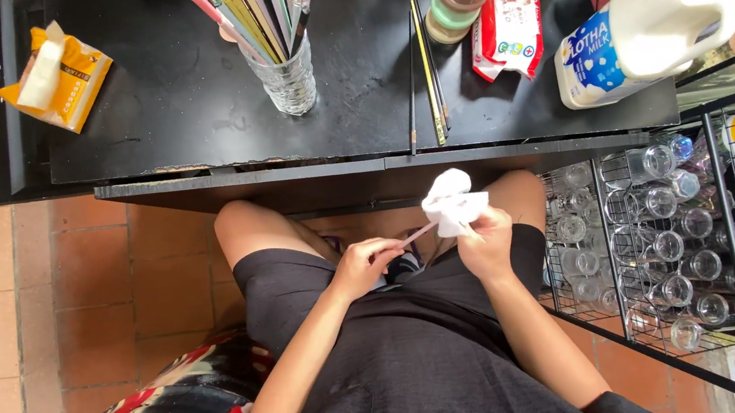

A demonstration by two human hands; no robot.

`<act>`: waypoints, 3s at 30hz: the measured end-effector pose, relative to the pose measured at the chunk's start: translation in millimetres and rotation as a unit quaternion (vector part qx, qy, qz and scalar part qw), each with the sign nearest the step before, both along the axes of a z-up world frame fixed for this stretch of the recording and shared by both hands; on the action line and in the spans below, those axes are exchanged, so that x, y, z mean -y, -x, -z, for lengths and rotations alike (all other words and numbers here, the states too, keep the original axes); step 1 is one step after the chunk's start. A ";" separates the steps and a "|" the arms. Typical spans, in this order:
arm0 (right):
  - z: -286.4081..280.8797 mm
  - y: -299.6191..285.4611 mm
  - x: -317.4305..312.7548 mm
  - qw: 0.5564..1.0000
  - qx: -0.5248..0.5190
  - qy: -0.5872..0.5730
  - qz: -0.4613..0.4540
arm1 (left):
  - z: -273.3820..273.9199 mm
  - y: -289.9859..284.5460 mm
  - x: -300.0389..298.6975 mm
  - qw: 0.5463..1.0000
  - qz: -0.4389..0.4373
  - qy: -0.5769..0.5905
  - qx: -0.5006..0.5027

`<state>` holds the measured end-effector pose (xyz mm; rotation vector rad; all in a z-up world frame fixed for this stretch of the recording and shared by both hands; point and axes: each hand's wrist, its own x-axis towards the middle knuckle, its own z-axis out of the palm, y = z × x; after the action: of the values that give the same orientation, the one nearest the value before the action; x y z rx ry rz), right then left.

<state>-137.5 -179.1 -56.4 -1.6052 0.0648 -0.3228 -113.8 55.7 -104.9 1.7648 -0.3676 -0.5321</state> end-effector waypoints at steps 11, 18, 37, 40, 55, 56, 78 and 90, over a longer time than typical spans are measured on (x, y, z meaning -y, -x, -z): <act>-11.3 4.5 -9.9 0.997 0.045 -0.006 0.060 | 8.0 -0.6 -3.1 0.997 -0.053 0.065 0.001; 19.4 7.9 -10.0 0.998 0.017 -0.041 0.037 | 19.2 -0.3 -5.2 0.995 -0.045 0.059 0.072; -34.2 6.2 -23.7 0.970 -0.159 0.147 -0.115 | 18.4 -2.8 -2.8 0.996 -0.048 0.008 0.074; -60.7 6.8 -25.6 0.988 -0.026 0.115 -0.096 | 16.6 -0.6 -3.1 0.995 -0.058 0.009 0.079; -43.6 3.6 -30.5 0.986 0.019 0.072 -0.148 | 14.6 1.8 -2.3 0.999 -0.011 -0.026 0.045; -43.9 2.2 -30.9 0.986 0.018 0.073 -0.151 | 13.9 1.5 -2.0 0.998 -0.016 -0.020 0.056; -127.0 -23.8 -90.3 0.938 0.123 0.162 -0.281 | -38.6 45.6 -32.6 0.978 -0.169 0.021 0.119; -174.4 -13.8 -148.8 0.870 0.121 0.195 -0.436 | -7.8 115.3 -47.6 0.904 -0.371 0.033 0.211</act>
<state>-123.6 -30.3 117.9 -1.8006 -0.9526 0.1910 -229.1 103.4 -97.1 1.7844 0.0150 0.4088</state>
